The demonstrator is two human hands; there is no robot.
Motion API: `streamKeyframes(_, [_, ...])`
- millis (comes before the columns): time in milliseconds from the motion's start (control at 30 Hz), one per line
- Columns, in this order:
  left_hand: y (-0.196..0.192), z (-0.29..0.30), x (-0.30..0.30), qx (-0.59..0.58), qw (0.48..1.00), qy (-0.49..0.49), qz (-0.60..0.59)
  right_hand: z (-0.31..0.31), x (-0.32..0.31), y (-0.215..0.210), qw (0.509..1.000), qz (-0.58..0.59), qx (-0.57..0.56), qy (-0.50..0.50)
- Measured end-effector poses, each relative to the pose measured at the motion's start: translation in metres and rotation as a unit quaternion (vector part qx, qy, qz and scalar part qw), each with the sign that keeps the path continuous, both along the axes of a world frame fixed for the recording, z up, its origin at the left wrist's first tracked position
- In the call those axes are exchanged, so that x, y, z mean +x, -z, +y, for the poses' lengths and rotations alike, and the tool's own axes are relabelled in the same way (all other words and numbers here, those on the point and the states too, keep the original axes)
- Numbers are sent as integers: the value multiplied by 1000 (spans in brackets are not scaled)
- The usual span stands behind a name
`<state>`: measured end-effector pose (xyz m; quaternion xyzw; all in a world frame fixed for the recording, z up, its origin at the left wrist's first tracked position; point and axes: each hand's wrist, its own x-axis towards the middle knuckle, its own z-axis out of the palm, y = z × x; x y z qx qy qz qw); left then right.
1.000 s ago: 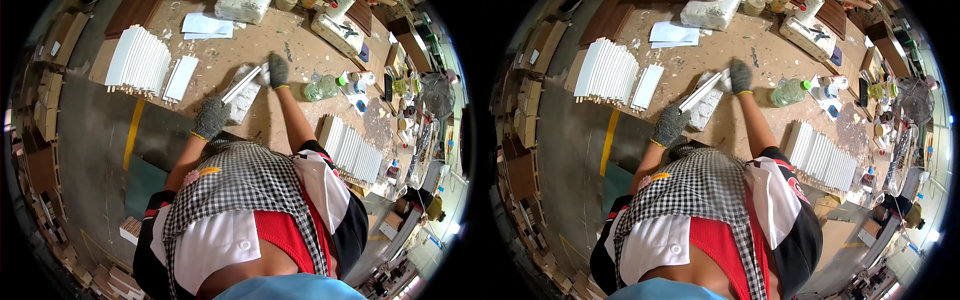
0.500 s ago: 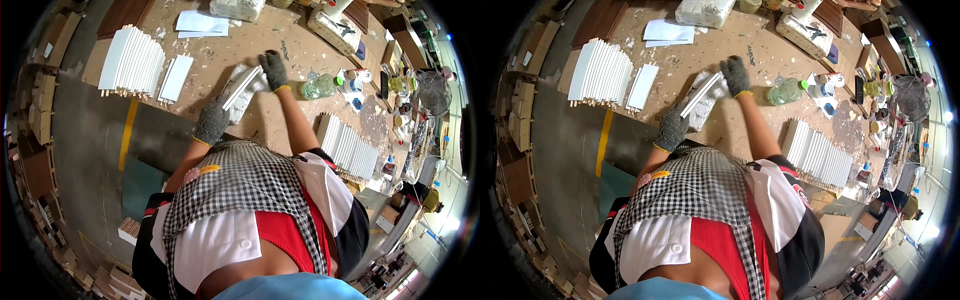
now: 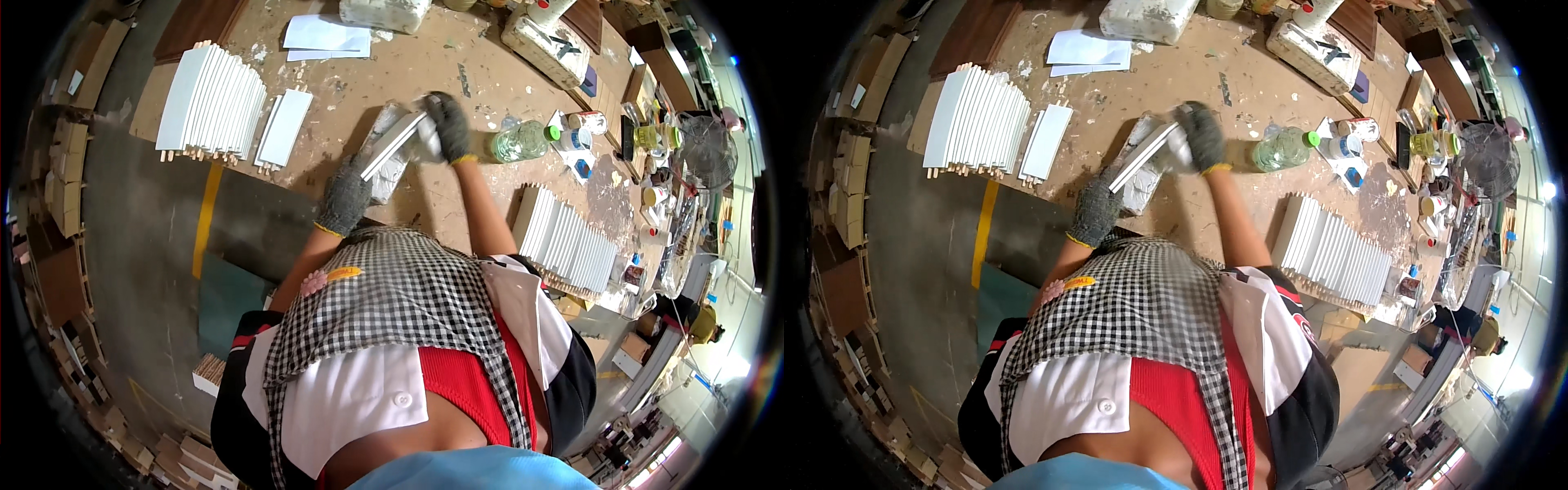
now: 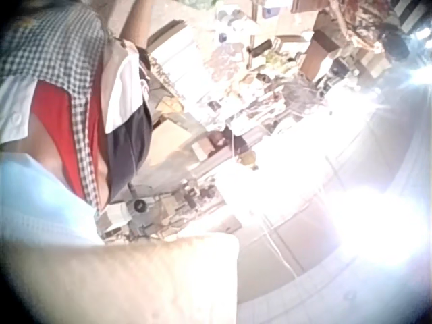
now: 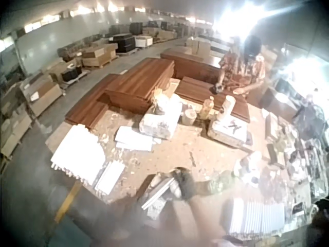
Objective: The person finishes white rectangular panels by scraping their edges with a small hand tool, wiping the surfaces with a cloth, and stacking the panels on the table.
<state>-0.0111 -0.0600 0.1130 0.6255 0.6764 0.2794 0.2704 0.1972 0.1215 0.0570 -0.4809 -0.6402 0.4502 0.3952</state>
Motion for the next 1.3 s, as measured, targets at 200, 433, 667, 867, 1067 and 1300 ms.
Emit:
streamKeyframes(200, [17, 3, -20, 45, 980, 119, 151, 22, 71, -14, 984, -91, -15, 155])
streamKeyframes(433, [37, -16, -26, -25, 998, 24, -50, -64, -18, -72, 962, -106, 249, 42])
streamKeyframes(667, [45, -14, -16, -52, 991, -49, -110, -38, -29, -24, 940, -283, 168, -89])
streamKeyframes(867, [69, -31, -34, 14, 901, -97, -422, 18, 16, -24, 988, -133, 15, 78])
streamKeyframes(1067, [45, -30, -32, -15, 972, -107, -209, -104, -59, -35, 863, -387, 285, -158])
streamKeyframes(1300, [34, -23, -49, -46, 968, -70, -238, -145, 1, -59, 883, -63, 47, -463])
